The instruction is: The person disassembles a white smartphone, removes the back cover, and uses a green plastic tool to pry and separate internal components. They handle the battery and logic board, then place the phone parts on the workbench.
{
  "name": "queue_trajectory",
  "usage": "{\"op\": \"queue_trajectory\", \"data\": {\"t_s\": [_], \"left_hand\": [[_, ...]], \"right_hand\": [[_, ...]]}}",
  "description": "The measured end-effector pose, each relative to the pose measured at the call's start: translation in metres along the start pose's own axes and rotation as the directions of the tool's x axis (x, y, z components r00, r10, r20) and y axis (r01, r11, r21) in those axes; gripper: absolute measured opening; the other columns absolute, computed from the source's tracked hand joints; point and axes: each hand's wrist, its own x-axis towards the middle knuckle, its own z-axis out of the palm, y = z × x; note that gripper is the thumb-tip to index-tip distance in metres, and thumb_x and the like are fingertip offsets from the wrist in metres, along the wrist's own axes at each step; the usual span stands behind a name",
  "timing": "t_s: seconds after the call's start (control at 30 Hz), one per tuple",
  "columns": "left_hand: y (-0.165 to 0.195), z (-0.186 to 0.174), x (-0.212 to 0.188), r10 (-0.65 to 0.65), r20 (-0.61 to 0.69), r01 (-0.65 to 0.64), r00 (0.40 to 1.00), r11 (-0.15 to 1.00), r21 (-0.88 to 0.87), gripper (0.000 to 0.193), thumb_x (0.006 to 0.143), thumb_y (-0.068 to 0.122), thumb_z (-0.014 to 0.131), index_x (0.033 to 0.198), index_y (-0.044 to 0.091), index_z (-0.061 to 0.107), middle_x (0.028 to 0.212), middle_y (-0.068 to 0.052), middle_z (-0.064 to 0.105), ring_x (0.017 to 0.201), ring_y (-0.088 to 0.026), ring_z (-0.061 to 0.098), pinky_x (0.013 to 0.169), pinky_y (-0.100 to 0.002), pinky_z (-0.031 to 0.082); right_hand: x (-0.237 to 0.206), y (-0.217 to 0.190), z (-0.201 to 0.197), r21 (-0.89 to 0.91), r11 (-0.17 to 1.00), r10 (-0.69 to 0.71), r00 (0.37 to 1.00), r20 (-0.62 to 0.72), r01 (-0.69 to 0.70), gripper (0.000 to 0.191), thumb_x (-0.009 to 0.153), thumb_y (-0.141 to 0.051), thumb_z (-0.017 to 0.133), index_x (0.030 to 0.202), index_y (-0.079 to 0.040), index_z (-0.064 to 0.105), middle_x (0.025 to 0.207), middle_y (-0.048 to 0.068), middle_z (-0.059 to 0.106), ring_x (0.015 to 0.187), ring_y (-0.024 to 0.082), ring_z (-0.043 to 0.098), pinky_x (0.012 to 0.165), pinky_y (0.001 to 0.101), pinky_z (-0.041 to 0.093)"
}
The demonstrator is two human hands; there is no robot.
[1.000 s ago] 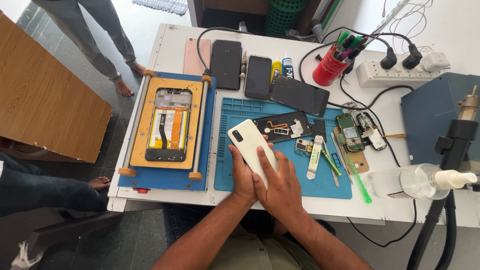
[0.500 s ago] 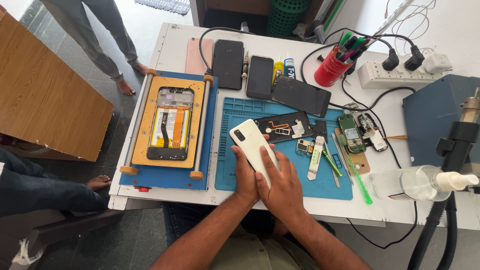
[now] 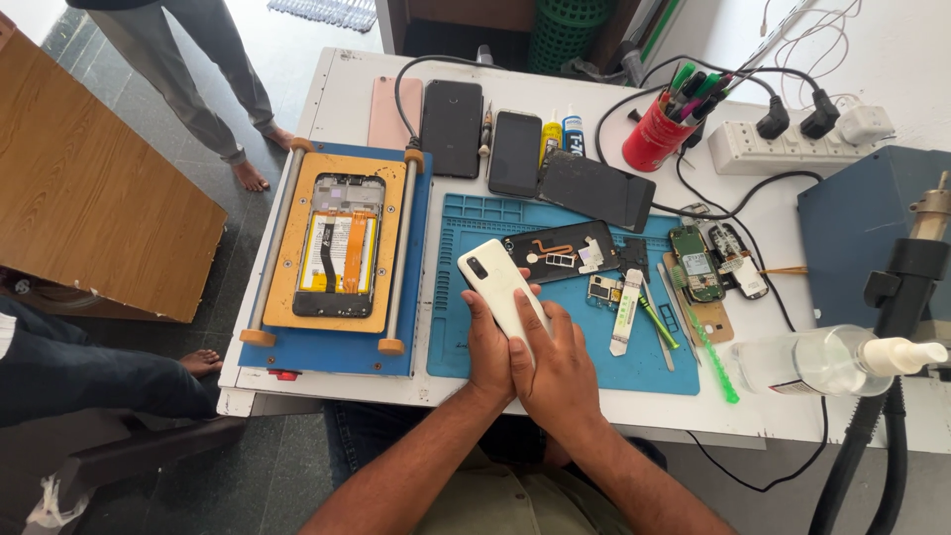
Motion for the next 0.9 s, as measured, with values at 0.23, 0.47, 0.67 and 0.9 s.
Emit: {"op": "queue_trajectory", "data": {"t_s": [0.23,0.47,0.67,0.9], "left_hand": [[0.001,0.001,0.001,-0.026,0.027,0.026,0.999,1.0,-0.011,0.09,0.096,0.075,0.013,0.142,0.005,0.046,0.123,-0.013,0.059,0.115,-0.019,0.059,0.1,-0.036,0.053],[0.005,0.0,0.003,-0.144,0.018,0.146,0.989,0.979,-0.144,0.085,0.096,0.074,0.021,0.139,0.006,0.049,0.119,-0.014,0.06,0.111,-0.022,0.064,0.096,-0.038,0.059],[0.014,-0.001,-0.006,-0.186,0.039,0.189,0.982,0.977,-0.097,0.085,0.098,0.074,0.025,0.135,0.004,0.055,0.11,-0.016,0.063,0.095,-0.024,0.07,0.082,-0.039,0.064],[0.003,0.01,-0.019,-0.176,0.128,0.195,0.976,0.968,-0.155,0.077,0.101,0.068,0.037,0.149,0.008,0.049,0.126,-0.011,0.056,0.102,-0.019,0.061,0.094,-0.037,0.058]], "right_hand": [[0.003,-0.005,-0.007,0.025,0.999,0.039,0.999,0.03,-0.04,0.057,0.106,-0.042,0.039,0.152,-0.011,0.049,0.133,0.029,0.053,0.113,0.041,0.06,0.086,0.0492,0.056],[-0.002,0.017,-0.03,-0.006,0.986,-0.164,0.978,-0.127,0.165,0.068,0.101,-0.053,0.054,0.151,-0.006,0.05,0.14,0.026,0.055,0.124,0.043,0.056,0.097,0.0539,0.05],[0.008,0.081,-0.066,-0.095,0.896,0.414,0.895,-0.169,-0.433,0.044,0.096,-0.046,0.071,0.105,-0.003,0.07,0.103,0.014,0.067,0.093,0.03,0.068,0.08,0.0431,0.054],[0.011,0.095,-0.061,-0.038,0.799,0.602,0.797,0.047,-0.601,0.035,0.084,-0.031,0.08,0.1,-0.002,0.07,0.081,0.011,0.071,0.072,0.024,0.069,0.067,0.0395,0.055]]}}
